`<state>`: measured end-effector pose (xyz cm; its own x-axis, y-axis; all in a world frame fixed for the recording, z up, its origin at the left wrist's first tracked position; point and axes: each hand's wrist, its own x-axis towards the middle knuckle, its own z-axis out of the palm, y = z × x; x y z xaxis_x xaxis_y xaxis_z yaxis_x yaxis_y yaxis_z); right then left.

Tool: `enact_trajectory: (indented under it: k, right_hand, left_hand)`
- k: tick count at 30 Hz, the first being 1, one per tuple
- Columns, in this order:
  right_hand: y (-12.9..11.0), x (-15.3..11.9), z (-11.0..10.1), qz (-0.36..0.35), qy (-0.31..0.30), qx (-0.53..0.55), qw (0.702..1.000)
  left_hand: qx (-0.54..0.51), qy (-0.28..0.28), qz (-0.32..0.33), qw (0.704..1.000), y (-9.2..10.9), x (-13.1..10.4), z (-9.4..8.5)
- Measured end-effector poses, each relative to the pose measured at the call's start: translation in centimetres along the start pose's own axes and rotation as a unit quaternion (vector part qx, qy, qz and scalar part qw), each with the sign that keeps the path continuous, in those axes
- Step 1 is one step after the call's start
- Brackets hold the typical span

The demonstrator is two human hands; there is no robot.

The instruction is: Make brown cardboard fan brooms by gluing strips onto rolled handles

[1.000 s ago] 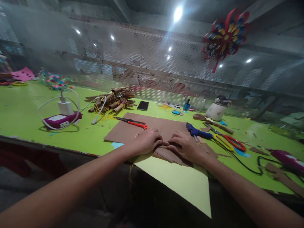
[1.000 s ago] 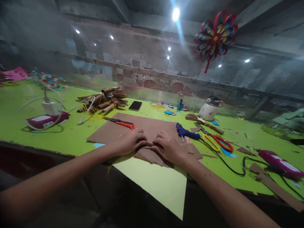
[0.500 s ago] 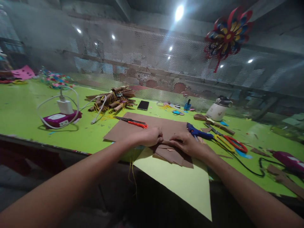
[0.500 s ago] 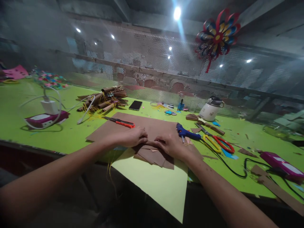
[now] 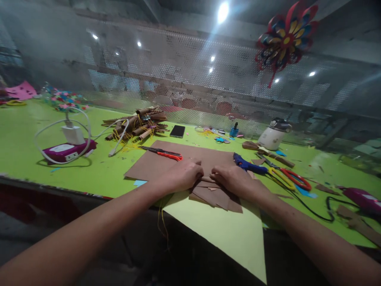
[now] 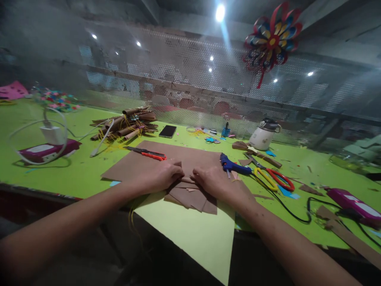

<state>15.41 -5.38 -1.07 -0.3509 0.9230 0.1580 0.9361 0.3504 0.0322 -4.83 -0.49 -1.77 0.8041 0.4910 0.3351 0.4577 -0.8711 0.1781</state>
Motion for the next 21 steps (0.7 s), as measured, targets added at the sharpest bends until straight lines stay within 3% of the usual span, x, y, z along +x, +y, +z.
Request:
enact_trajectory:
  k: [4, 13, 21]
  right_hand:
    - [0.6, -0.2, 0.9, 0.029, 0.023, -0.027, 0.999]
    - [4.0, -3.6, 1.7, -0.009, 0.113, 0.031, 0.993]
    - [4.5, -4.0, 2.2, 0.022, 0.108, -0.1, 0.989]
  left_hand:
    - [0.034, -0.009, 0.009, 0.999, 0.3, -0.1, -0.1]
    - [0.043, 0.022, -0.011, 0.999, 0.2, 0.2, 0.4]
    - [0.035, 0.019, -0.012, 0.999, 0.6, -0.3, -0.1]
